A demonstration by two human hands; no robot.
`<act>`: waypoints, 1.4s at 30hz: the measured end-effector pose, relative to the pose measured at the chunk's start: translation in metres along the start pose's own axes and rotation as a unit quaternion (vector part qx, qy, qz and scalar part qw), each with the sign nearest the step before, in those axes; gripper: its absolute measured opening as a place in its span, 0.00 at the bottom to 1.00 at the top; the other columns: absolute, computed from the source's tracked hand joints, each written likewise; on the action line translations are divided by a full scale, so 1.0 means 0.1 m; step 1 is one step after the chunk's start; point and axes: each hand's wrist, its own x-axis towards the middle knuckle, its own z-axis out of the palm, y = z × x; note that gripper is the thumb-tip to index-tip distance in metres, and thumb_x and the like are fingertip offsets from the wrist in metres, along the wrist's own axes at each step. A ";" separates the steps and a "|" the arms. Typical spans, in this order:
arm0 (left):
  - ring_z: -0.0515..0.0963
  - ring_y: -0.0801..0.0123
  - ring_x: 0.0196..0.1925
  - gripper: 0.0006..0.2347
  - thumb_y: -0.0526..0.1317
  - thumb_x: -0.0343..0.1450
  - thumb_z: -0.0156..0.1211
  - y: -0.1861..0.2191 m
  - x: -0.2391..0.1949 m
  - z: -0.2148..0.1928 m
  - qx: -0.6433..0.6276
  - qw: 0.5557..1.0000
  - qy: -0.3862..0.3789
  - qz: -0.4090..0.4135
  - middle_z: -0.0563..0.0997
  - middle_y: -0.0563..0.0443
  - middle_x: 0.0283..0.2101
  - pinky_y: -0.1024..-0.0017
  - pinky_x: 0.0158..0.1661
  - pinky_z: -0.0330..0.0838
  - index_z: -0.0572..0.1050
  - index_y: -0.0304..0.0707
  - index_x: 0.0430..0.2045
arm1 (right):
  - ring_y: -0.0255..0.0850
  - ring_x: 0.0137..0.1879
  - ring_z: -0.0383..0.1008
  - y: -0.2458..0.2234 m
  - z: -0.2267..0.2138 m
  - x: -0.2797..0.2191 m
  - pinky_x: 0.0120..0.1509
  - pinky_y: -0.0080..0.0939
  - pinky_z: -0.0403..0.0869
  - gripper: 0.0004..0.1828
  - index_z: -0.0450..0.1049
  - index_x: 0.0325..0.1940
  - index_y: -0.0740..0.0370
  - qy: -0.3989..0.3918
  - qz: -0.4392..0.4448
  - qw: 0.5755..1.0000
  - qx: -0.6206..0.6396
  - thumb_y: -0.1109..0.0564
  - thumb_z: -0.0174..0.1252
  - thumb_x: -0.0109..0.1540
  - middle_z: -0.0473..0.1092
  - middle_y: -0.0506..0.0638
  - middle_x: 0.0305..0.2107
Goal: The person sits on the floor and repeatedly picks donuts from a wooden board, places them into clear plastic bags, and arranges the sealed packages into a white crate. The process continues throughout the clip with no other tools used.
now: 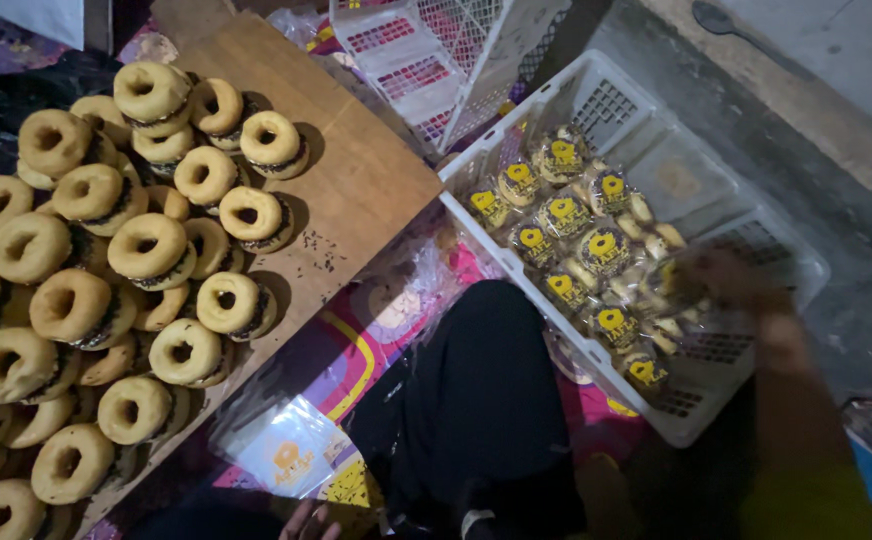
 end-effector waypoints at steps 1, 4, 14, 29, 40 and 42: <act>0.70 0.41 0.63 0.28 0.57 0.72 0.47 -0.01 0.00 -0.01 0.003 1.000 0.003 0.008 0.67 0.40 0.65 0.39 0.59 0.67 0.60 0.47 0.67 | 0.47 0.36 0.82 0.09 -0.04 -0.03 0.43 0.48 0.81 0.11 0.81 0.41 0.70 -0.012 -0.004 1.000 -0.011 0.56 0.67 0.63 0.79 0.64 0.33; 0.70 0.40 0.63 0.28 0.57 0.73 0.46 0.00 0.00 -0.06 0.005 0.999 0.002 0.032 0.68 0.37 0.66 0.42 0.60 0.67 0.61 0.44 0.67 | 0.43 0.35 0.77 0.18 -0.08 -0.08 0.39 0.48 0.78 0.17 0.73 0.52 0.68 0.108 0.015 0.981 0.161 0.57 0.62 0.62 0.73 0.59 0.37; 0.70 0.47 0.64 0.28 0.55 0.71 0.48 0.26 0.01 -0.11 0.036 0.996 0.080 0.008 0.69 0.46 0.67 0.43 0.59 0.66 0.61 0.48 0.67 | 0.52 0.50 0.75 0.17 0.46 -0.02 0.53 0.52 0.74 0.23 0.72 0.62 0.64 0.263 0.003 0.962 -0.067 0.52 0.63 0.65 0.74 0.61 0.49; 0.69 0.52 0.67 0.28 0.52 0.72 0.46 0.43 -0.81 -0.12 -0.018 0.982 0.177 0.059 0.67 0.50 0.68 0.45 0.59 0.66 0.56 0.53 0.70 | 0.64 0.57 0.73 -1.06 0.44 1.48 0.55 0.61 0.71 0.39 0.74 0.65 0.55 0.282 0.052 0.916 -0.280 0.50 0.74 0.49 0.72 0.65 0.54; 0.63 0.54 0.68 0.26 0.52 0.71 0.57 1.30 0.12 0.52 0.795 0.485 0.352 0.094 0.66 0.49 0.66 0.44 0.62 0.54 0.63 0.45 0.64 | 0.56 0.55 0.71 -3.40 4.46 0.91 0.62 0.52 0.69 0.11 0.80 0.43 0.61 -0.003 -0.470 0.868 -0.156 0.58 0.66 0.56 0.72 0.57 0.41; 0.54 0.50 0.74 0.32 0.58 0.70 0.57 1.33 0.40 0.47 0.842 0.426 0.330 -0.016 0.58 0.51 0.72 0.32 0.65 0.43 0.58 0.51 0.69 | 0.55 0.54 0.74 -3.58 5.43 0.84 0.60 0.48 0.74 0.15 0.79 0.45 0.63 -0.083 -0.432 0.892 -0.103 0.63 0.55 0.55 0.73 0.60 0.43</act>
